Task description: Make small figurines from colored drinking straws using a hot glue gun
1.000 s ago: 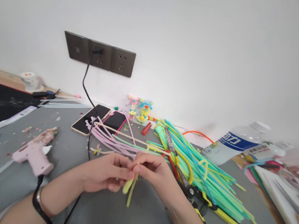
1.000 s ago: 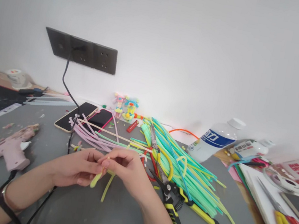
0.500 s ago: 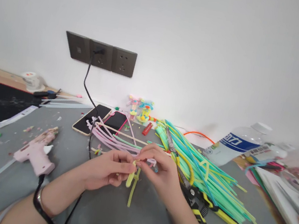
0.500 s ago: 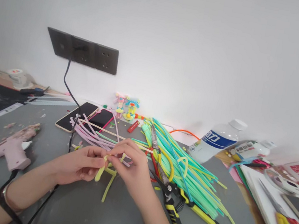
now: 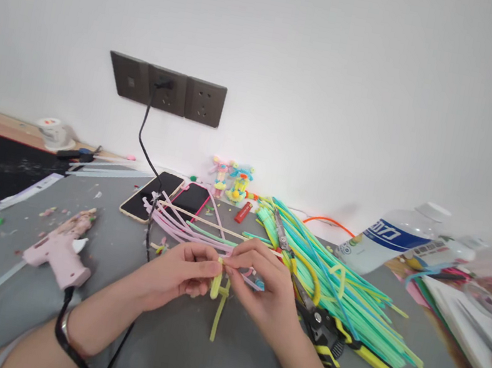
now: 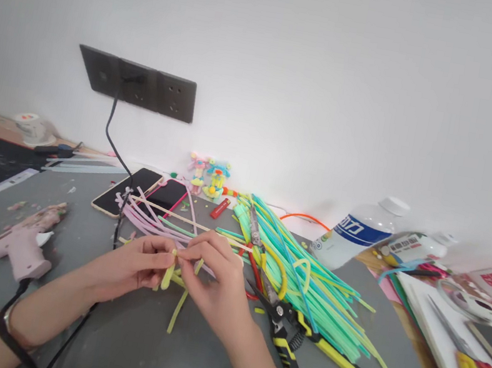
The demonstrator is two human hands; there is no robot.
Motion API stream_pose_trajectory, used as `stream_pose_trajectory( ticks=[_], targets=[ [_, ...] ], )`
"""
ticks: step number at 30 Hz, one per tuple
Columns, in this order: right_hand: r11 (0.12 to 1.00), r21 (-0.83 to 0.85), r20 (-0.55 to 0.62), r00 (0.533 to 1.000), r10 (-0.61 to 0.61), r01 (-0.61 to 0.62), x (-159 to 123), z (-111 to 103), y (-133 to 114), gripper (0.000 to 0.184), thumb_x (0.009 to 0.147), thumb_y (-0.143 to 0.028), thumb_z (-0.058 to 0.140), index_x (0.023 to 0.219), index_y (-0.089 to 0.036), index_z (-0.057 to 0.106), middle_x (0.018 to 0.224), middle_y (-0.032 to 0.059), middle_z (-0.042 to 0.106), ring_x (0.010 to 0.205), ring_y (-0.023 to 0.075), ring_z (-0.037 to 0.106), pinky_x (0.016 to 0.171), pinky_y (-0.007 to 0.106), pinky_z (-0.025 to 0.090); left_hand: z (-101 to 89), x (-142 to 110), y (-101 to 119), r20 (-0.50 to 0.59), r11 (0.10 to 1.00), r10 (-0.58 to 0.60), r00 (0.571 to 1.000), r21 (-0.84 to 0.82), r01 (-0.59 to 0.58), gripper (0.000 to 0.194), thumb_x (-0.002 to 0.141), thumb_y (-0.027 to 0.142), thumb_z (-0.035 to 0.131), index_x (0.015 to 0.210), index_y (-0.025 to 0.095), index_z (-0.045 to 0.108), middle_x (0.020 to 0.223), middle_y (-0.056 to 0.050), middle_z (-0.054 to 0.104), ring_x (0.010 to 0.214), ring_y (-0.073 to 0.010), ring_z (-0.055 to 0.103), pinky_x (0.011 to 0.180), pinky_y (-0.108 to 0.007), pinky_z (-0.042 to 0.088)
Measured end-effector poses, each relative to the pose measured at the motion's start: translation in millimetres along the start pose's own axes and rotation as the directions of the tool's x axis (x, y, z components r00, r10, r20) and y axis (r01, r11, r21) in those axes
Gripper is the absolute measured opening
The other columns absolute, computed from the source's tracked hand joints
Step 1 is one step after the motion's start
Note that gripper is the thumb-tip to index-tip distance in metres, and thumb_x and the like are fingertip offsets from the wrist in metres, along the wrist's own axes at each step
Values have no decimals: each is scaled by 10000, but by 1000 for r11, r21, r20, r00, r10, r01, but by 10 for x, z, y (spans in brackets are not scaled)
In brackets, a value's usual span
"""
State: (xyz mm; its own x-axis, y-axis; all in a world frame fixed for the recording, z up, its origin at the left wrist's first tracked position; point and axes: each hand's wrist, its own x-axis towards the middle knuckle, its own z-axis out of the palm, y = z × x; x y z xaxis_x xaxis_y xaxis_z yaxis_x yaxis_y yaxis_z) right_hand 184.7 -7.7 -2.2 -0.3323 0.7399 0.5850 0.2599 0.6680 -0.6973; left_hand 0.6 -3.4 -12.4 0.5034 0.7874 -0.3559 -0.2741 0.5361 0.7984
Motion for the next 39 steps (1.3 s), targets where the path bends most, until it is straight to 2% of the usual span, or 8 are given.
stream_pose_trajectory(
  ticks=[6, 18, 24, 28, 33, 39],
  targets=[
    [991, 83, -10, 994, 107, -106, 0, 53, -18, 117, 933, -143, 596, 849, -209, 645, 805, 37, 628, 771, 184, 597, 700, 309, 468, -13, -22, 26, 69, 997, 10, 998, 82, -16, 353, 665, 395, 869, 690, 127, 640, 556, 38, 532, 493, -50, 438, 487, -191, 267],
    [998, -47, -5, 999, -31, 31, -20, 49, 7, 154, 904, -73, 591, 903, -212, 656, 859, 48, 649, 833, 193, 616, 735, 321, 487, 2, -18, 14, 36, 999, 21, 999, -27, -20, 380, 662, 386, 878, 698, 148, 583, 582, 40, 540, 499, -51, 442, 458, -174, 274],
    [994, -94, 16, 998, -61, 63, -33, 59, -1, 155, 905, -95, 577, 960, -213, 662, 913, 71, 631, 861, 204, 633, 757, 346, 510, -45, -3, 13, 36, 999, 32, 999, -31, -31, 358, 692, 392, 862, 711, 149, 600, 613, 32, 563, 525, -59, 474, 480, -172, 350],
    [983, -141, 34, 993, -117, 120, -41, 50, 11, 176, 890, -156, 642, 1050, -227, 655, 980, 92, 650, 904, 228, 634, 777, 370, 524, -55, 3, 25, -7, 998, 48, 999, -48, -48, 344, 680, 378, 872, 714, 143, 623, 632, 40, 557, 536, -54, 480, 500, -171, 373],
    [963, -219, 104, 985, -137, 157, -45, 12, 65, 331, 850, -231, 739, 1163, -241, 633, 1106, 111, 659, 1042, 261, 630, 878, 406, 522, -48, 30, -2, -70, 992, 102, 992, -64, -107, 332, 676, 389, 872, 770, 134, 681, 649, 27, 575, 578, -65, 502, 525, -171, 394],
    [972, -209, 35, 994, -103, 108, -32, 22, 70, 158, 903, -150, 642, 1029, -240, 673, 991, 80, 672, 921, 213, 654, 787, 355, 526, -1, 25, -19, -80, 990, 141, 987, 0, -142, 318, 700, 393, 853, 743, 140, 665, 669, 17, 580, 584, -69, 492, 509, -167, 372]
  ],
)
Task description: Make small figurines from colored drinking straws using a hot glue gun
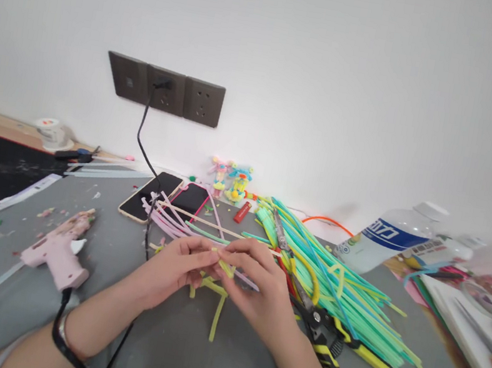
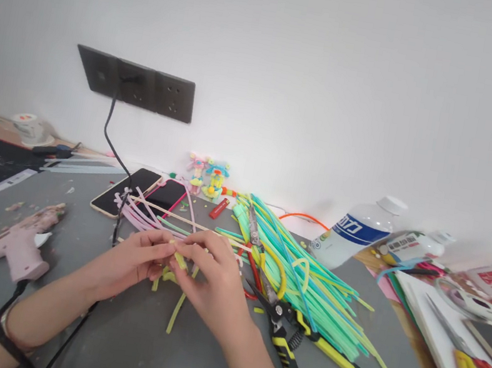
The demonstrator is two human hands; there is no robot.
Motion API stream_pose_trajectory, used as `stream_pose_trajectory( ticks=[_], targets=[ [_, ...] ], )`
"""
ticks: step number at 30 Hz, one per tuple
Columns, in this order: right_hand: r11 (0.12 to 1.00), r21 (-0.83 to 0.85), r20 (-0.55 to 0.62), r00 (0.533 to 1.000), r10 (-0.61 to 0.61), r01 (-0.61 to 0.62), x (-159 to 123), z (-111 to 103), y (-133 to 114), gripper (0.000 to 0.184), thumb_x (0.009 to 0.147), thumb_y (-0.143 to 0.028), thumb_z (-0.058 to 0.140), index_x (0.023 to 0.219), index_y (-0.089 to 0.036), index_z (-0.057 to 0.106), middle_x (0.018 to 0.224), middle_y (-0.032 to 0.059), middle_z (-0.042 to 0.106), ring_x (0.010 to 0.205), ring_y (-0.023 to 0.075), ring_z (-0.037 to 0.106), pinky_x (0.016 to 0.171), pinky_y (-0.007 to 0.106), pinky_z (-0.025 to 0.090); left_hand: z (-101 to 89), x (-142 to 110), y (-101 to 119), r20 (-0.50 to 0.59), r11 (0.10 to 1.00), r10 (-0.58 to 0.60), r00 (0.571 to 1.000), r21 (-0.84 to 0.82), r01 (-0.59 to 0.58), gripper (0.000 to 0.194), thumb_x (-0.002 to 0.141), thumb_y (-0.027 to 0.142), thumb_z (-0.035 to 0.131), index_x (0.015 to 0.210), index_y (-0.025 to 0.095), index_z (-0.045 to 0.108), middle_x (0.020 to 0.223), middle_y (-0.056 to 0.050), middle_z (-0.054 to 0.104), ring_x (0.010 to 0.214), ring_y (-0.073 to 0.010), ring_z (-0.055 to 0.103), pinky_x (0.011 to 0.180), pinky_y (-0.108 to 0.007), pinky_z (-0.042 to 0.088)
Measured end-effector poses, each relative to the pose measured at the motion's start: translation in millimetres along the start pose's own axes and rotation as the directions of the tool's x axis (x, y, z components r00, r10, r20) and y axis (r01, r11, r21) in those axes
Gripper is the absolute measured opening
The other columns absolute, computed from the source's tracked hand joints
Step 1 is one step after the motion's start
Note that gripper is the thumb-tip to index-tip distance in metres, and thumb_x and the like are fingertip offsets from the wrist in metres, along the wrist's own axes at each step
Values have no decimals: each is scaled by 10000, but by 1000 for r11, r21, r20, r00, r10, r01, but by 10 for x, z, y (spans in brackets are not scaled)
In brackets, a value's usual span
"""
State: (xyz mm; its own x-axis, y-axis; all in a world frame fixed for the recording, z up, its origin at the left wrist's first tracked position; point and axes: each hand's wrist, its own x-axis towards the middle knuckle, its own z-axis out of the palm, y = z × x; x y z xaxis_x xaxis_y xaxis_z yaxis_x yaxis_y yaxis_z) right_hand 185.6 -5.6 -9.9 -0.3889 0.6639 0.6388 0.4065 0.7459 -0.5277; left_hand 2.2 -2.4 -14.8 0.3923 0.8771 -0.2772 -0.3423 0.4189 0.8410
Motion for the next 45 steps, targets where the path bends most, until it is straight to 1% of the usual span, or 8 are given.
stream_pose_trajectory(
  ticks=[7, 12, 17, 23, 26, 30, 37, 45],
  targets=[
    [999, 23, 34, 999, -28, 27, 27, -46, 29, 59, 930, -185, 651, 951, -225, 688, 802, 43, 707, 743, 186, 657, 701, 337, 482, -17, 3, -28, 57, 937, 177, 983, 296, -186, 330, 814, 447, 740, 736, 140, 647, 626, 24, 535, 536, -71, 405, 489, -193, 311],
    [996, 3, 97, 991, -93, 93, 15, -89, 90, 51, 935, -251, 669, 973, -218, 681, 759, 32, 730, 661, 169, 638, 709, 352, 458, -9, -25, -13, 132, 964, 61, 989, 250, -93, 351, 810, 472, 732, 737, 158, 593, 636, 27, 544, 532, -74, 435, 482, -190, 326],
    [995, 70, 29, 997, -74, 72, 9, -78, 85, 89, 938, -257, 661, 989, -206, 714, 707, 24, 720, 617, 161, 627, 669, 334, 464, 25, -59, 53, 163, 986, -18, 986, 167, -10, 360, 826, 467, 714, 739, 153, 561, 677, 19, 550, 548, -64, 427, 497, -183, 318],
    [975, 157, 37, 988, 152, -156, -2, -23, 52, 54, 912, -217, 678, 903, -218, 731, 781, 42, 757, 675, 178, 667, 658, 305, 489, 0, -38, 44, 129, 952, 141, 982, 256, -170, 271, 858, 409, 693, 791, 167, 590, 652, 41, 516, 532, -66, 379, 493, -193, 289],
    [919, 202, 82, 941, 327, -338, 1, -2, 36, 46, 888, -219, 682, 853, -206, 708, 745, 37, 728, 671, 175, 661, 593, 264, 483, 28, -33, 70, 79, 872, 279, 957, 397, -287, 251, 850, 385, 700, 762, 159, 629, 651, 37, 506, 560, -77, 395, 516, -202, 306],
    [821, 304, 155, 876, 457, -482, 17, 2, 2, 83, 903, -245, 631, 846, -198, 670, 718, 17, 690, 638, 151, 649, 566, 231, 489, 56, -33, 68, 39, 860, 308, 951, 417, -296, 266, 846, 418, 686, 797, 164, 625, 637, 42, 503, 548, -83, 387, 507, -208, 299],
    [722, 407, 183, 825, 535, -559, 22, -11, -58, 140, 906, -308, 617, 832, -190, 636, 711, 15, 695, 591, 134, 631, 552, 221, 504, 2, -28, -36, 40, 806, 385, 922, 472, -357, 199, 910, 368, 613, 854, 177, 615, 732, 23, 552, 594, -89, 443, 544, -206, 349],
    [798, 289, 157, 849, 505, -528, 39, -17, -64, 112, 899, -271, 620, 823, -192, 639, 677, 13, 716, 600, 145, 635, 559, 228, 450, -27, -30, -33, 119, 651, 521, 845, 585, -484, 111, 919, 233, 588, 842, 194, 658, 850, -6, 647, 815, -126, 605, 703, -192, 480]
  ],
)
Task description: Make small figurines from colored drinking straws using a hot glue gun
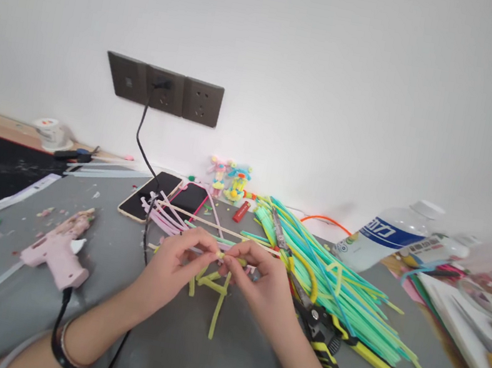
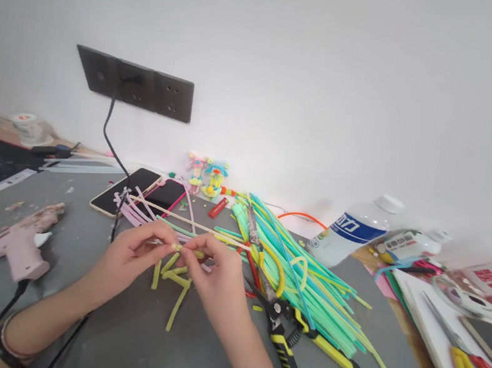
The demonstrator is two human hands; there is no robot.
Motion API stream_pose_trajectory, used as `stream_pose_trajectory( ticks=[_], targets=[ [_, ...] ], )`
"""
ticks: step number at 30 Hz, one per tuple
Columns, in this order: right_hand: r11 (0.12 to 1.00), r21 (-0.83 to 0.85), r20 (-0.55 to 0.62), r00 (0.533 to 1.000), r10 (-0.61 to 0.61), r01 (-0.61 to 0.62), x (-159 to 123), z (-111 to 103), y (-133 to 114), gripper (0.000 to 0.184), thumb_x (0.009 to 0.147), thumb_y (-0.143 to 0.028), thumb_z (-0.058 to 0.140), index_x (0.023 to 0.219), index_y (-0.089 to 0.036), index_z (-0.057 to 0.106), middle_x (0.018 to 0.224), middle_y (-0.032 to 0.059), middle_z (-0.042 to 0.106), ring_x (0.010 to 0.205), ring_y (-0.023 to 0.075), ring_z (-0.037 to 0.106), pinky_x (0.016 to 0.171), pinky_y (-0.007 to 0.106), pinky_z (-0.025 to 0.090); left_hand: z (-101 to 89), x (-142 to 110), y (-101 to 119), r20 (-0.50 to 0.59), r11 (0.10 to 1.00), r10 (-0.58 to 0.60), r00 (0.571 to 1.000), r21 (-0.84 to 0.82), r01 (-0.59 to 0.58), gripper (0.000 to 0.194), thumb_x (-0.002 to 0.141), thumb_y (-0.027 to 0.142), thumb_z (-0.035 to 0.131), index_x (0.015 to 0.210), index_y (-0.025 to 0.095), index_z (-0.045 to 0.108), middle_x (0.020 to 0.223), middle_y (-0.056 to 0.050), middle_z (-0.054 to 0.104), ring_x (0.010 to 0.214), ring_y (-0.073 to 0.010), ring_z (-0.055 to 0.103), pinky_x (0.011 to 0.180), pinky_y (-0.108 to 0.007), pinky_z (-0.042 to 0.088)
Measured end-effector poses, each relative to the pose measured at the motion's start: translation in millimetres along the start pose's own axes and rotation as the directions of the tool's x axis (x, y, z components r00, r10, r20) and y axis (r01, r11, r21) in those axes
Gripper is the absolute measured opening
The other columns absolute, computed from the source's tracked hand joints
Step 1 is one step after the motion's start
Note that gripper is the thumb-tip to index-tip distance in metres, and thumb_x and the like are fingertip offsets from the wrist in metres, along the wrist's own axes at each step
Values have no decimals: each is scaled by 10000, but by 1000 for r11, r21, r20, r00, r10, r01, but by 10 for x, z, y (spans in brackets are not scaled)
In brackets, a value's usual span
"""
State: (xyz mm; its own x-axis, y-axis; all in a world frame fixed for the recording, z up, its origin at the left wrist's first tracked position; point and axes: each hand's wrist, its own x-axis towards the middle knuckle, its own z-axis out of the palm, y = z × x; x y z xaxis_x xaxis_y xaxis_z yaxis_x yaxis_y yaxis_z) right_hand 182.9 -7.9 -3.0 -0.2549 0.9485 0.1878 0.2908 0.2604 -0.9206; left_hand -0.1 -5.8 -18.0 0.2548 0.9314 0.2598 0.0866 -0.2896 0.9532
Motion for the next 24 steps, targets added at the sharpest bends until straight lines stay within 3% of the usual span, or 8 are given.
stream_pose_trajectory(
  ticks=[5, 11, 18, 24],
  targets=[
    [997, -26, 41, 997, -69, 70, 6, -16, 21, 93, 910, -235, 622, 836, -196, 662, 699, 6, 720, 641, 142, 645, 635, 234, 471, -24, 18, -22, -11, 1000, 19, 1000, -1, -19, 92, 876, 208, 636, 819, 192, 707, 803, -12, 699, 762, -128, 642, 667, -191, 496],
    [999, 35, 71, 997, -23, 21, 1, -16, 37, 116, 916, -278, 629, 841, -195, 658, 691, 8, 717, 582, 129, 616, 578, 222, 466, -25, 19, 5, -47, 996, 78, 996, 41, -76, 90, 848, 176, 653, 805, 187, 731, 792, -21, 730, 743, -133, 665, 669, -198, 512],
    [995, 103, 73, 997, -9, 2, 8, -31, 8, 115, 914, -276, 628, 840, -189, 645, 686, 9, 710, 584, 126, 618, 576, 215, 481, 6, 12, 64, -64, 999, -21, 998, -30, 19, 82, 851, 212, 640, 800, 182, 697, 758, -7, 701, 722, -123, 648, 652, -184, 520],
    [998, 23, 71, 995, -66, 65, 1, -50, 6, 104, 921, -235, 622, 833, -190, 655, 701, 3, 710, 633, 129, 639, 626, 220, 474, 3, 20, 48, -65, 997, -61, 996, -50, 58, 76, 839, 233, 656, 807, 179, 701, 773, -11, 709, 720, -124, 653, 660, -189, 518]
  ],
)
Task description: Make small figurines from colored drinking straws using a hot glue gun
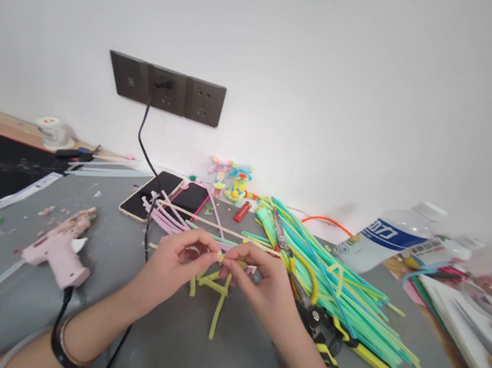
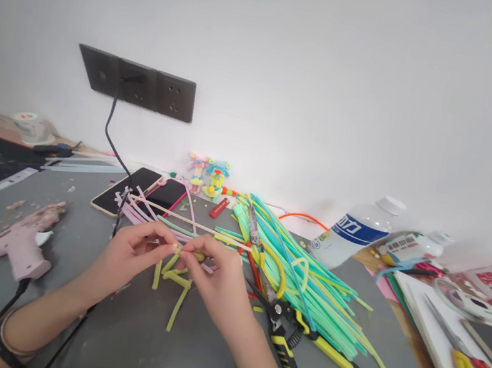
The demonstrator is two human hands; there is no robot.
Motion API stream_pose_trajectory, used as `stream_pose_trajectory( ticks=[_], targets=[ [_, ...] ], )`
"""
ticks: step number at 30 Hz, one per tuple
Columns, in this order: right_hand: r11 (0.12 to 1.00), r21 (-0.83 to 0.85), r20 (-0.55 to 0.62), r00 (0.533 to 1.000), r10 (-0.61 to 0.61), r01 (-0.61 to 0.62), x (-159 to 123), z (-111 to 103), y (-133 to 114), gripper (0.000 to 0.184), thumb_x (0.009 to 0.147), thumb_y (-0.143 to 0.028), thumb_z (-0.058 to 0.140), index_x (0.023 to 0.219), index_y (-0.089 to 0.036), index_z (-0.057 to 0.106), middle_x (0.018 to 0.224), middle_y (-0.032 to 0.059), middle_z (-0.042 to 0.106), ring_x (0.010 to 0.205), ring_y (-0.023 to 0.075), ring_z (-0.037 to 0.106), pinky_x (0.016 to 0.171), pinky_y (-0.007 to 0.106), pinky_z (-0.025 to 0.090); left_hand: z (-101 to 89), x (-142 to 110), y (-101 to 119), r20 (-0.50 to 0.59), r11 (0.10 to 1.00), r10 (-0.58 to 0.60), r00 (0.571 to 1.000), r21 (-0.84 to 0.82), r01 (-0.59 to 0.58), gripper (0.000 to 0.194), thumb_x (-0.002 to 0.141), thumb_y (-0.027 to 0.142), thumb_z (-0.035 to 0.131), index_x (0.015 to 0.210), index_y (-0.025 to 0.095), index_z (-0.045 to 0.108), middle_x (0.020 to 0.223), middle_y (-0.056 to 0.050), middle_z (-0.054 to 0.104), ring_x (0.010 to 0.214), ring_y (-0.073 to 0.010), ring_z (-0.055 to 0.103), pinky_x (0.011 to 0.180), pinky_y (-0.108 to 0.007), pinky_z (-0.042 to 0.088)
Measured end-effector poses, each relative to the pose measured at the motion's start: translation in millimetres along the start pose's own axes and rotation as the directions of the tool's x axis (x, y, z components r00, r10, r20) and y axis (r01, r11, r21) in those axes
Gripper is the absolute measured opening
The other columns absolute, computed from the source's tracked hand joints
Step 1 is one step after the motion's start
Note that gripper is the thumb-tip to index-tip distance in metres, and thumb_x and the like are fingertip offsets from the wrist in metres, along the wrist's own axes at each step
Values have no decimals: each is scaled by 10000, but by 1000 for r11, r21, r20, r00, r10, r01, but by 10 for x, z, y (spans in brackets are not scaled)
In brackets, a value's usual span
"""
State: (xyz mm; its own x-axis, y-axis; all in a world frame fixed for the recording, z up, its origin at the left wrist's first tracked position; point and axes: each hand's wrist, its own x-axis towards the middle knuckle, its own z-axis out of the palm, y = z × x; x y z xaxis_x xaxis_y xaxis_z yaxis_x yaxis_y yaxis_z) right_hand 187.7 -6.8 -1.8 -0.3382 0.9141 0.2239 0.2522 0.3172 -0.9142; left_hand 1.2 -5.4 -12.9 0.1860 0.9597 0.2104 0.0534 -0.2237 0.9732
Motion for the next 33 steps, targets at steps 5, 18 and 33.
stream_pose_trajectory(
  ticks=[5, 18, 33],
  targets=[
    [999, 46, 26, 999, 28, -29, -1, 34, 4, 101, 931, -251, 613, 852, -192, 631, 690, 2, 707, 615, 128, 641, 594, 220, 467, -25, 8, -19, 20, 994, 69, 997, 84, -70, 88, 836, 211, 653, 796, 180, 725, 772, -26, 738, 722, -138, 662, 666, -209, 515],
    [936, 317, 112, 986, 125, -155, 17, 58, 44, 237, 902, -379, 674, 835, -202, 532, 680, -7, 662, 619, 123, 617, 566, 218, 481, -56, 21, -27, 126, 984, 52, 991, 165, -72, 136, 823, 162, 610, 731, 166, 711, 705, -37, 708, 676, -151, 639, 619, -240, 502],
    [840, 493, 172, 971, 164, -229, 56, 84, 111, 338, 882, -495, 665, 880, -216, 475, 571, -59, 613, 444, 85, 490, 474, 207, 395, -31, 12, -147, 47, 827, 472, 880, 322, -461, 78, 838, 158, 710, 861, 209, 765, 824, -47, 791, 767, -167, 750, 702, -241, 602]
  ],
)
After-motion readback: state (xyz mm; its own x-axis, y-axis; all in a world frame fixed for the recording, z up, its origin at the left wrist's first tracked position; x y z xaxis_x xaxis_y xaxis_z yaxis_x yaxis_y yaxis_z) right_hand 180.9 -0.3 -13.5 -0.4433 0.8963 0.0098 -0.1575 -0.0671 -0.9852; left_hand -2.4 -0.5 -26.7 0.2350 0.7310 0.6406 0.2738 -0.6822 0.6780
